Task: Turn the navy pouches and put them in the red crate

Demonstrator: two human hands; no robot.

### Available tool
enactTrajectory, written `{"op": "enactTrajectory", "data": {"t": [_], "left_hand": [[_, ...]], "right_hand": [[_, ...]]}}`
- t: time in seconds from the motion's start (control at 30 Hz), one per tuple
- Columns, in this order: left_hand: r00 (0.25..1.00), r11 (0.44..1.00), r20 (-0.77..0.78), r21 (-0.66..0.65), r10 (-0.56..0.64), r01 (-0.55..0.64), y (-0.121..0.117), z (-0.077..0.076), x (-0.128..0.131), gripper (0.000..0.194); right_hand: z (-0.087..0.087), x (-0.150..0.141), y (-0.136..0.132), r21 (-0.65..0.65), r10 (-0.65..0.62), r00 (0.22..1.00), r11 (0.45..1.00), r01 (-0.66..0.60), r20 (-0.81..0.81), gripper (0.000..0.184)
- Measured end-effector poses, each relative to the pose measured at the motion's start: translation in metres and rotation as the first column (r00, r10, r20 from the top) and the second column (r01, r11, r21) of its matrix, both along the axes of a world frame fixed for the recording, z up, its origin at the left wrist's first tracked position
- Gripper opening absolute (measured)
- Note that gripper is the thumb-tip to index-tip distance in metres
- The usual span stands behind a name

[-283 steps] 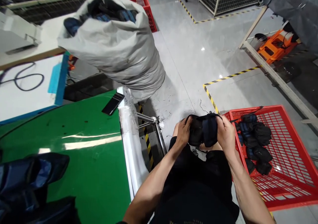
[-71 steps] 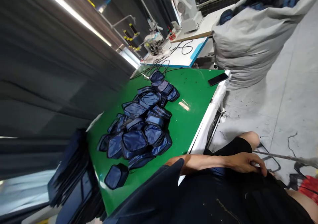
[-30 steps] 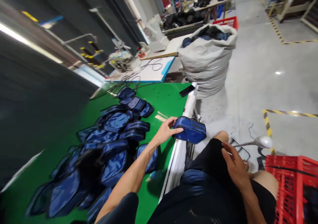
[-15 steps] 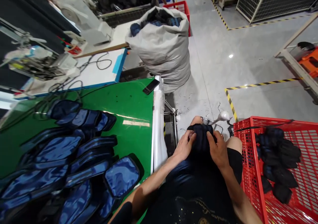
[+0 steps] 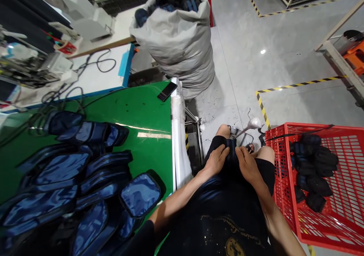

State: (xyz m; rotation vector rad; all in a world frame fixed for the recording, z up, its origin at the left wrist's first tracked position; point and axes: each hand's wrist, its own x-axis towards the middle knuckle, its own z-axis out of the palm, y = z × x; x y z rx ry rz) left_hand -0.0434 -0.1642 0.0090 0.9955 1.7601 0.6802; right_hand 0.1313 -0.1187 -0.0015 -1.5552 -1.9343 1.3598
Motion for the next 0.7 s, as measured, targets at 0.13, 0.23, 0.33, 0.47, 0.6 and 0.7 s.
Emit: {"op": "enactTrajectory", "data": {"t": [0.13,0.23,0.33,0.47,0.6,0.7], "left_hand": [[0.999,1.0,0.047,-0.006,0.022,-0.022,0.016,-0.005,-0.003,0.042],[0.995,1.0,0.099,0.012,-0.012,0.011,0.026,-0.001,-0.003,0.048],[0.986,0.995,0.138,0.02,-0.098,0.096,0.03,0.006,-0.003,0.051],[0.972,0.976,0.11,0.091,-0.208,0.199,0.031,0.007,-0.002,0.046],[0.967,0.969,0.121,0.126,-0.226,0.211,0.038,0.0,0.002,0.044],[0.966,0.967,0.118,0.145,-0.228,0.211,0.038,0.004,0.007,0.041]], "right_hand": [[-0.005,0.001,-0.006,0.046,0.017,0.997,0.999,-0.021,0.078,0.049],[-0.009,-0.001,0.002,0.085,-0.001,0.998,0.996,-0.005,0.068,0.045],[-0.01,-0.001,0.014,0.054,-0.085,0.996,0.995,0.086,-0.019,0.044],[-0.01,0.002,0.026,-0.03,-0.161,0.982,0.987,0.159,-0.098,0.047],[-0.013,0.005,0.032,-0.139,-0.203,0.972,0.973,0.186,-0.117,0.053],[-0.009,0.012,0.031,-0.138,-0.22,0.967,0.969,0.203,-0.126,0.054]]}}
